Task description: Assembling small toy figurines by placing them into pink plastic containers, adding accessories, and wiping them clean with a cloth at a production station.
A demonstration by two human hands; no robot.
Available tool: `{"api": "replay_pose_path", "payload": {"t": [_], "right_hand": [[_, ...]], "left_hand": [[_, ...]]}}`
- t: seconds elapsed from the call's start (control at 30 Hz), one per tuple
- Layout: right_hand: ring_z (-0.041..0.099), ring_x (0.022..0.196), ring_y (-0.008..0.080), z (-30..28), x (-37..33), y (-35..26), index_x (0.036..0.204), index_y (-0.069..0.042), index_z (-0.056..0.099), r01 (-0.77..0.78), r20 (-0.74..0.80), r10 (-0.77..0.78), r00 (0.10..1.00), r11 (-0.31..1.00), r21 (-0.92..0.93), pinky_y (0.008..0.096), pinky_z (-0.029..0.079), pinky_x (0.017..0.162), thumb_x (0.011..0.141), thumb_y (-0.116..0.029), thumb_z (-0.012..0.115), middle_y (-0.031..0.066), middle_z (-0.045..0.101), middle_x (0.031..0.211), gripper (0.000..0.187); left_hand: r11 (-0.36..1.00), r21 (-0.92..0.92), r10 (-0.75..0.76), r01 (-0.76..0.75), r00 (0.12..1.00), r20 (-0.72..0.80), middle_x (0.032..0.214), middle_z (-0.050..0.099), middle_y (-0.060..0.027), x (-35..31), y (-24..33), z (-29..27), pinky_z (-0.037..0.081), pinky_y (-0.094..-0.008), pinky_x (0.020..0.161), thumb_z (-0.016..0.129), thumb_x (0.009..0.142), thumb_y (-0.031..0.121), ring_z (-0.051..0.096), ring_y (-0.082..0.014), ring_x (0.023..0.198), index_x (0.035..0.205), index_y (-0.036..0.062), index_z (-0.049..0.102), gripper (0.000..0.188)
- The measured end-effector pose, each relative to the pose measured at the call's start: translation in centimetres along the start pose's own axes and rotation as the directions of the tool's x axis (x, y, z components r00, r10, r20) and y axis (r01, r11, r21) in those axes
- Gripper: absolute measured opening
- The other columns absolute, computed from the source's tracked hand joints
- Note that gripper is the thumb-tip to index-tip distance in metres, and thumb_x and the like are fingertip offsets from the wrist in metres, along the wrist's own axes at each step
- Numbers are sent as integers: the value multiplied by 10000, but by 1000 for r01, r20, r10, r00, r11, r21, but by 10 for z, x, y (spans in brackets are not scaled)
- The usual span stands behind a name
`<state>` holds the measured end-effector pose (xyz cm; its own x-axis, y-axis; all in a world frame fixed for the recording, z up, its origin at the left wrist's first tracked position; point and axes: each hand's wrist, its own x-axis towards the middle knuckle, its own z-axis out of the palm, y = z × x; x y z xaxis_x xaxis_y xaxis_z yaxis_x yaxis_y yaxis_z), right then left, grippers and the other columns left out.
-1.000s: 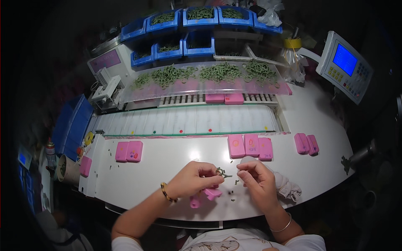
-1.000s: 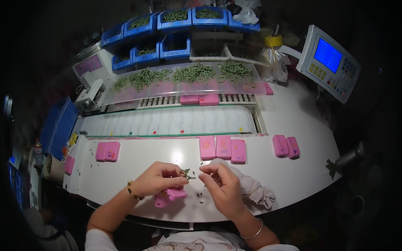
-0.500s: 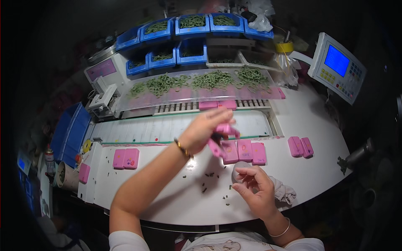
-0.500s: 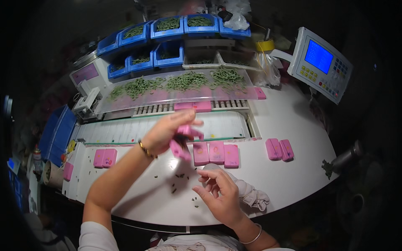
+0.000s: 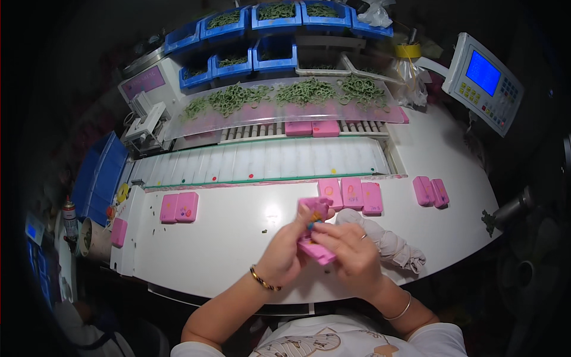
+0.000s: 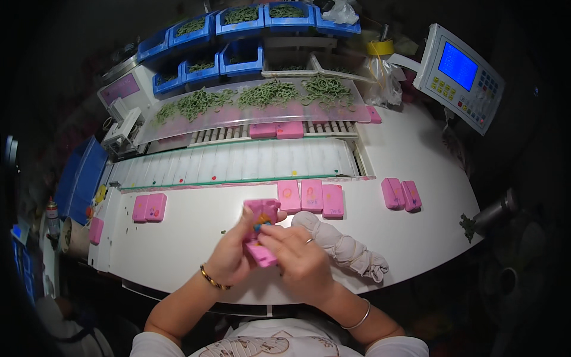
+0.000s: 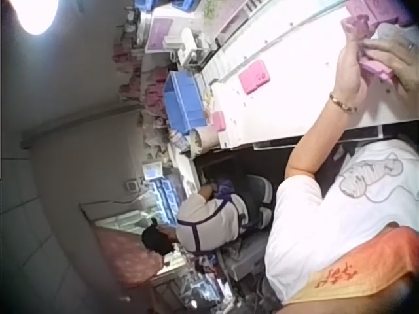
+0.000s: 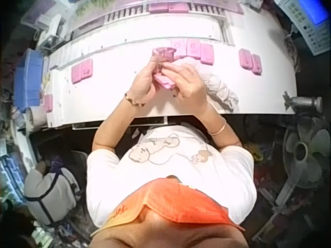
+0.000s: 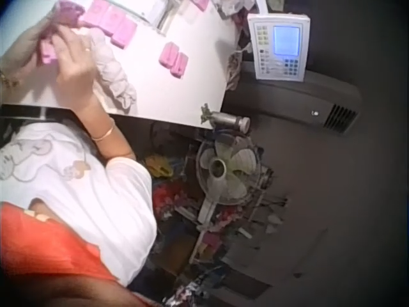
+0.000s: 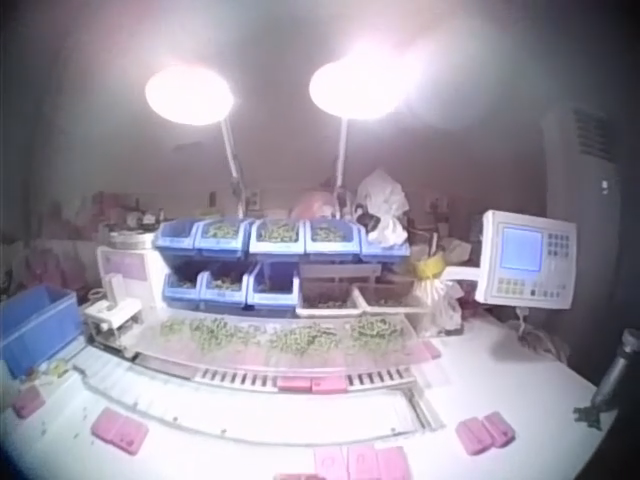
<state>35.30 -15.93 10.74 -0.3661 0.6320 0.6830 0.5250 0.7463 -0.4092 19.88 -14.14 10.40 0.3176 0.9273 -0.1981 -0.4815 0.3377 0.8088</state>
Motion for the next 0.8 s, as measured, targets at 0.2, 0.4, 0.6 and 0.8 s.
{"api": "replay_pose_path", "payload": {"t": [0.2,0.4,0.6,0.8], "right_hand": [[597,1005,162,6,-7,-19,1141,-31,662,266,115,-252,961,956,-127,249,507,741,729,-71,616,67,633,1231,417],[589,1088,203,-35,-17,11,1187,-85,644,169,158,-124,980,934,-316,320,473,801,779,-76,623,102,593,1291,409],[601,1034,301,-53,-6,29,1263,-97,596,4,459,193,867,919,-394,386,468,824,740,-32,658,166,533,1313,531],[627,864,266,-62,36,1,1255,-109,618,90,-118,-154,981,901,-425,344,512,756,734,-87,665,231,579,1248,524]], "left_hand": [[888,-409,-168,209,977,135,819,627,-103,10,7,-18,512,-279,594,239,986,612,601,-165,685,1222,-37,544,755],[985,-118,-131,124,990,-60,825,646,-136,0,14,-13,534,-304,572,238,998,575,597,-165,613,1168,-51,568,728],[999,9,-52,52,998,-24,838,656,-177,-3,5,-11,547,-325,552,242,1003,520,608,-176,596,1142,-54,572,677],[984,-112,-144,138,988,-48,936,653,-158,-1,-9,-18,561,-356,644,252,1010,447,628,-192,709,1176,-58,567,618]]}}
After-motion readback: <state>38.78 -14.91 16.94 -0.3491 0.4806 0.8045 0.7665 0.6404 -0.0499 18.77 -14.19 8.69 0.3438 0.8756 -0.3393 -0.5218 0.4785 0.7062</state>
